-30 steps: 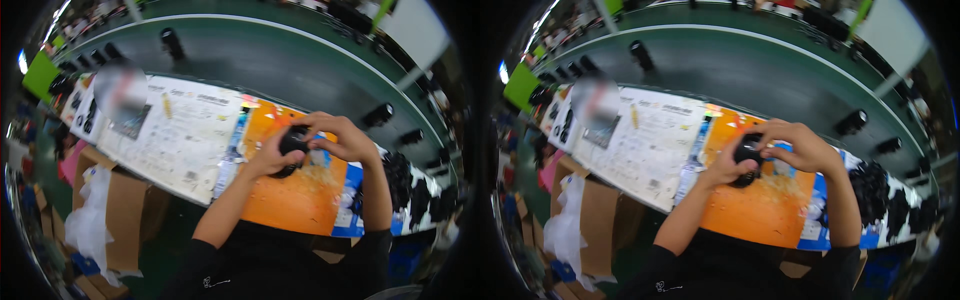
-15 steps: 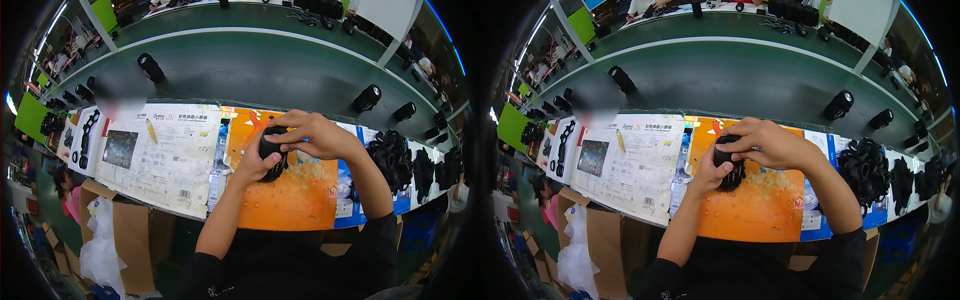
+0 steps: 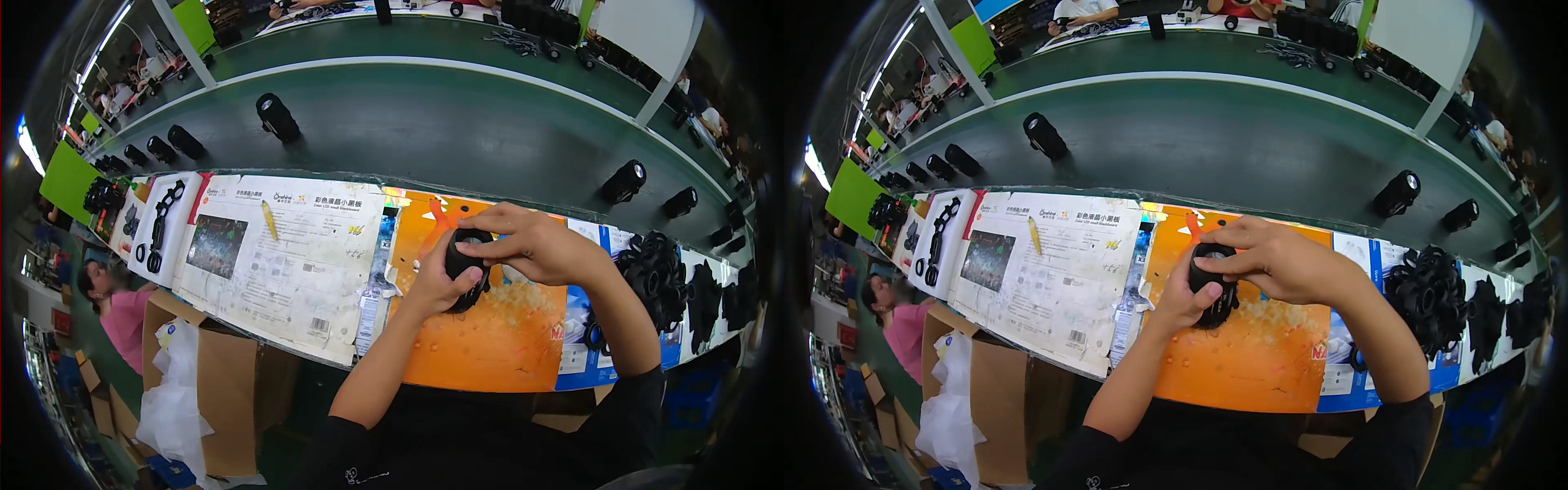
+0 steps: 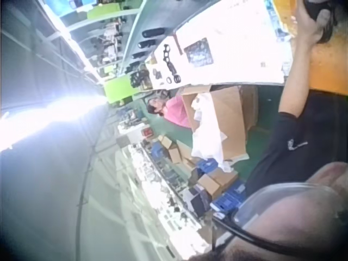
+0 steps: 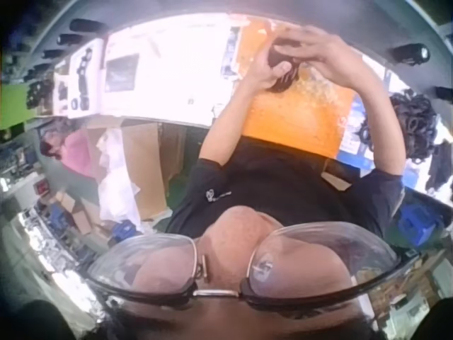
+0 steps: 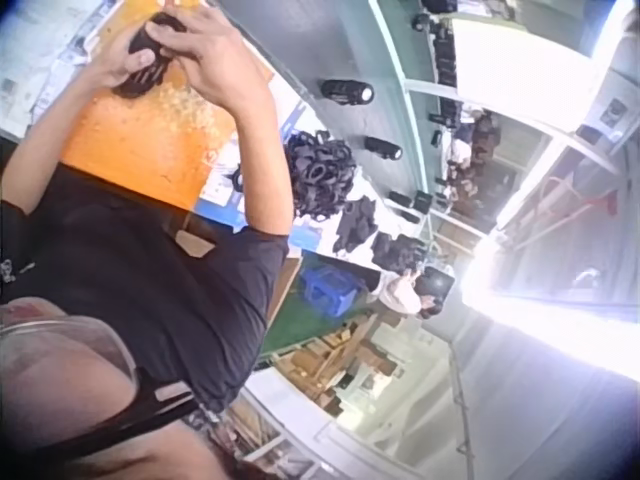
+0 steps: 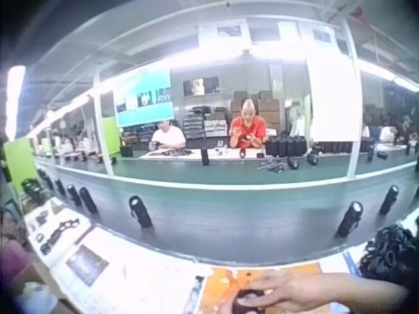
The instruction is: Fitting rubber rings onto black cylindrical electronic device housings on an assembly line.
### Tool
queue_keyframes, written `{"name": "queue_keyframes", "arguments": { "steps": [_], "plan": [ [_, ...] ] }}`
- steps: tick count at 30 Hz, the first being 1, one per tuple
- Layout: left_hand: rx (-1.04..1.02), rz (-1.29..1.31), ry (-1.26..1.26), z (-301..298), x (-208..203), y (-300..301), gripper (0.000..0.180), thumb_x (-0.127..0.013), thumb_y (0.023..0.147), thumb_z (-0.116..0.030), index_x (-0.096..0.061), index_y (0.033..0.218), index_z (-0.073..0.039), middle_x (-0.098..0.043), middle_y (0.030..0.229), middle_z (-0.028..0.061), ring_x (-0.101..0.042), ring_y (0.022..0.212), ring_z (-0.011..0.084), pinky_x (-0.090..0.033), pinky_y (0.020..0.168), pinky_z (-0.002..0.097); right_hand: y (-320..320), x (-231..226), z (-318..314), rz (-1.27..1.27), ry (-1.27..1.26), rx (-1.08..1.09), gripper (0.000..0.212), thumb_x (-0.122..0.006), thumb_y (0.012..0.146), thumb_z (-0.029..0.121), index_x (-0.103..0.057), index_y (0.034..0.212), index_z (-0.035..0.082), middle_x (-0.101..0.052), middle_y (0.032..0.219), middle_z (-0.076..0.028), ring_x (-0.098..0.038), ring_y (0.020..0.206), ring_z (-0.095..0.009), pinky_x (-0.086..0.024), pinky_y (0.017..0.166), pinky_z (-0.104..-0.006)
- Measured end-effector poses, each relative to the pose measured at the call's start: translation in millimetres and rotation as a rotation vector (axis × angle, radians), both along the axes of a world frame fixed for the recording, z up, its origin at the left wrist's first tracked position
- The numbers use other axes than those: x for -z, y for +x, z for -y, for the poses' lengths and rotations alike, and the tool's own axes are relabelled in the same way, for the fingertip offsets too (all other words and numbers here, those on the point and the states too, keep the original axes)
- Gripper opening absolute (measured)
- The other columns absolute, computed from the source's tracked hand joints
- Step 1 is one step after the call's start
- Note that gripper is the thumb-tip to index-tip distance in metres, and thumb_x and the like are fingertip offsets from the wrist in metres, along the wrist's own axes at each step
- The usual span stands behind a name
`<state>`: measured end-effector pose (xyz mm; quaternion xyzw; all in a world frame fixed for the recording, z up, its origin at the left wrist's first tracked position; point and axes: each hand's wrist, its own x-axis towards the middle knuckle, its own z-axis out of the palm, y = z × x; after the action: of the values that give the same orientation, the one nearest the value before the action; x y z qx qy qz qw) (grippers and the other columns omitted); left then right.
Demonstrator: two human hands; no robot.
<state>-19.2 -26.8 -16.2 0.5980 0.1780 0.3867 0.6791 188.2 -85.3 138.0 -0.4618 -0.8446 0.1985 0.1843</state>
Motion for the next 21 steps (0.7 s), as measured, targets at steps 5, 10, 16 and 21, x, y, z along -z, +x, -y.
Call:
{"name": "queue_keyframes", "arguments": {
  "steps": [5, 10, 16, 21],
  "plan": [
    [0.004, 0.024, -0.035, 0.5, -8.8, -1.2, 0.069, -0.089, 0.094, -0.04, -0.058, 0.144, -0.003, -0.071, 0.12, 0.0075, -0.069, 0.108, 0.0172, -0.058, 0.094, 0.0325, -3.3, 4.1, 0.5, -0.042, 0.033, 0.024, 0.058, -0.076, 0.088, -0.005, -0.081, 0.14, 0.02, -0.069, 0.156, -0.014, -0.066, 0.139, -0.038, -0.056, 0.114, -0.0472],
    [-0.061, -0.04, 0.055, 2.3, -13.9, 0.5, 0.066, -0.092, 0.091, -0.035, -0.062, 0.14, -0.003, -0.074, 0.12, 0.0091, -0.071, 0.109, 0.0187, -0.057, 0.098, 0.0351, 2.1, -13.8, -16.7, -0.095, -0.036, -0.038, 0.034, -0.079, 0.101, 0.022, -0.083, 0.133, 0.012, -0.076, 0.142, -0.019, -0.071, 0.129, -0.042, -0.059, 0.108, -0.0445],
    [0.001, -0.206, 0.071, 4.3, -9.4, 6.2, 0.083, -0.093, 0.088, -0.045, -0.057, 0.147, 0.0, -0.071, 0.132, 0.0136, -0.07, 0.121, 0.025, -0.055, 0.107, 0.0387, -50.3, 32.5, -63.1, 0.087, -0.439, 0.558, 0.078, -0.043, 0.115, 0.067, -0.084, 0.113, 0.0, -0.08, 0.108, -0.028, -0.077, 0.103, -0.043, -0.057, 0.1, -0.0491],
    [-0.048, -0.186, 0.085, 3.5, -11.2, 9.7, 0.085, -0.094, 0.084, -0.042, -0.055, 0.148, 0.0, -0.072, 0.126, 0.0144, -0.072, 0.116, 0.0282, -0.058, 0.102, 0.0401, -47.6, 30.6, -64.7, -0.003, -0.517, 0.505, 0.075, -0.044, 0.114, 0.06, -0.082, 0.106, -0.004, -0.076, 0.104, -0.026, -0.073, 0.096, -0.041, -0.055, 0.097, -0.0502]
  ]
}}
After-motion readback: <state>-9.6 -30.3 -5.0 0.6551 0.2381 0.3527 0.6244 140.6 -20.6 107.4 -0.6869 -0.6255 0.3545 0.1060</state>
